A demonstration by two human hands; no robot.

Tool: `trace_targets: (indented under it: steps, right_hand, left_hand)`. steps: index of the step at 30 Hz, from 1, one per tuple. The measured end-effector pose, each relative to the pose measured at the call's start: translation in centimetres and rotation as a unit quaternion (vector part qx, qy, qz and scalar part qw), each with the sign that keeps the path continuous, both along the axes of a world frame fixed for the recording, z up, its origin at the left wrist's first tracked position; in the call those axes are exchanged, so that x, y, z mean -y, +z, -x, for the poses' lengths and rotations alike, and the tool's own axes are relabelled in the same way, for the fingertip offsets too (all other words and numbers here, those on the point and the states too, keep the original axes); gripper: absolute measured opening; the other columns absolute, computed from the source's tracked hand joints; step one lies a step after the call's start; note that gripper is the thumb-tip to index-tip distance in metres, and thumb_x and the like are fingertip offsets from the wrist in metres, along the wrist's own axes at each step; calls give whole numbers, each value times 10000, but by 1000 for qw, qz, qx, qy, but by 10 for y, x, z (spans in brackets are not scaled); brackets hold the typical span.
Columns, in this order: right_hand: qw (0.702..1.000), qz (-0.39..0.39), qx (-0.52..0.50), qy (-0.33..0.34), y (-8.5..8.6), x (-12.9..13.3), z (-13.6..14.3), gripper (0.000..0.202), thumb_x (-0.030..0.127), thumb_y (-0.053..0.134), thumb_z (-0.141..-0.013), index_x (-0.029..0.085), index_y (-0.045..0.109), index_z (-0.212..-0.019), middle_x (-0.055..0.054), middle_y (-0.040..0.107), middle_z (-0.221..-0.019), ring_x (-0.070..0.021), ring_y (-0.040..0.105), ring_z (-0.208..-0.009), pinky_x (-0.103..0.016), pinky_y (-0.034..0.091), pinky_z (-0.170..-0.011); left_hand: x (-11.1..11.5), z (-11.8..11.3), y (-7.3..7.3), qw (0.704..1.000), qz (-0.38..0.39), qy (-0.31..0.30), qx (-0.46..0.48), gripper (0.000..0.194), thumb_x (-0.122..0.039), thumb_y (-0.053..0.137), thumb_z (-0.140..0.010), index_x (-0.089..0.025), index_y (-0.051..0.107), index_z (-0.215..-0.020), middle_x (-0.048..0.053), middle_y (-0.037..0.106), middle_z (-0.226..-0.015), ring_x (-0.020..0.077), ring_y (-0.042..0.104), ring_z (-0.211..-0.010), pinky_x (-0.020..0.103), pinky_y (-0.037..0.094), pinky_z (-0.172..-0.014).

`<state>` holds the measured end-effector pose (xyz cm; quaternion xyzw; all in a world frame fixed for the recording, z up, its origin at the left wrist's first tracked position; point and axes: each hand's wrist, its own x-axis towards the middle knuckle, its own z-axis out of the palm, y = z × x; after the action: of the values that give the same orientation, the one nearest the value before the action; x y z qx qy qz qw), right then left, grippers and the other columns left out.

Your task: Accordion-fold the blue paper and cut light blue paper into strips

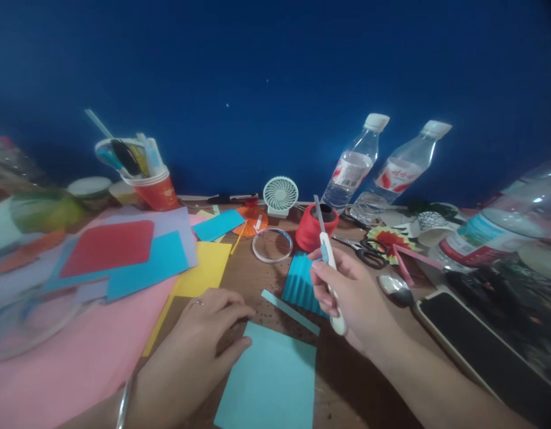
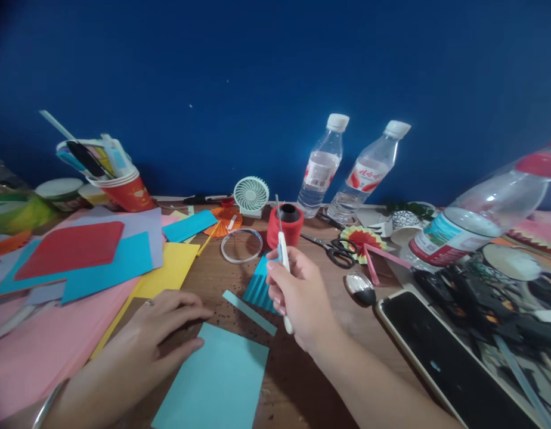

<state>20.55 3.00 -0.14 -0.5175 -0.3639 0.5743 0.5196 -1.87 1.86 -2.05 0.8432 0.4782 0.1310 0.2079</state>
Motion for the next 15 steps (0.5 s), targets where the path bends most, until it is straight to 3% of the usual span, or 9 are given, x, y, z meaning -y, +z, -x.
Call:
trace_targets:
  steps: [5, 9, 11, 15]
  right_hand:
    - [1000, -26, -12, -8, -2, -4, -4, 125, 227, 583, -771, 220, 512, -872, 81, 447, -587, -49, 312, -425, -174, 200, -359]
    - [994, -42, 104, -8, 2, -5, -6, 211, 199, 601, -728, 232, 499, -910, 77, 482, -651, -61, 364, -462, -186, 270, -392]
    - [977, -52, 203, 37, 7, -2, -4, 217, 166, 607, -703, 221, 502, -885, 61, 532, -695, -74, 420, -516, -200, 327, -452]
    - [918, -58, 326, 217, 13, 10, 4, 210, 88, 603, -636, 210, 541, -794, 43, 598, -758, -88, 476, -577, -207, 344, -509]
  left_hand:
    - [0, 1, 0, 1000, -24, -9, -16, 183, -251, 558, -807, -337, 596, -964, -24, 565, -1032, 212, 543, -945, 372, 426, -801]
    - [-3, 0, 1, 999, -41, -15, -24, 85, -239, 561, -796, -269, 593, -868, -6, 586, -990, 213, 551, -917, 347, 432, -763]
    - [-3, 0, 2, 998, -46, -20, -28, 52, -214, 551, -795, -245, 577, -829, 2, 593, -974, 211, 551, -898, 339, 431, -743]
    - [-2, -2, 5, 998, -40, -27, -26, 55, -182, 536, -798, -231, 559, -809, 6, 590, -936, 208, 541, -873, 337, 428, -722]
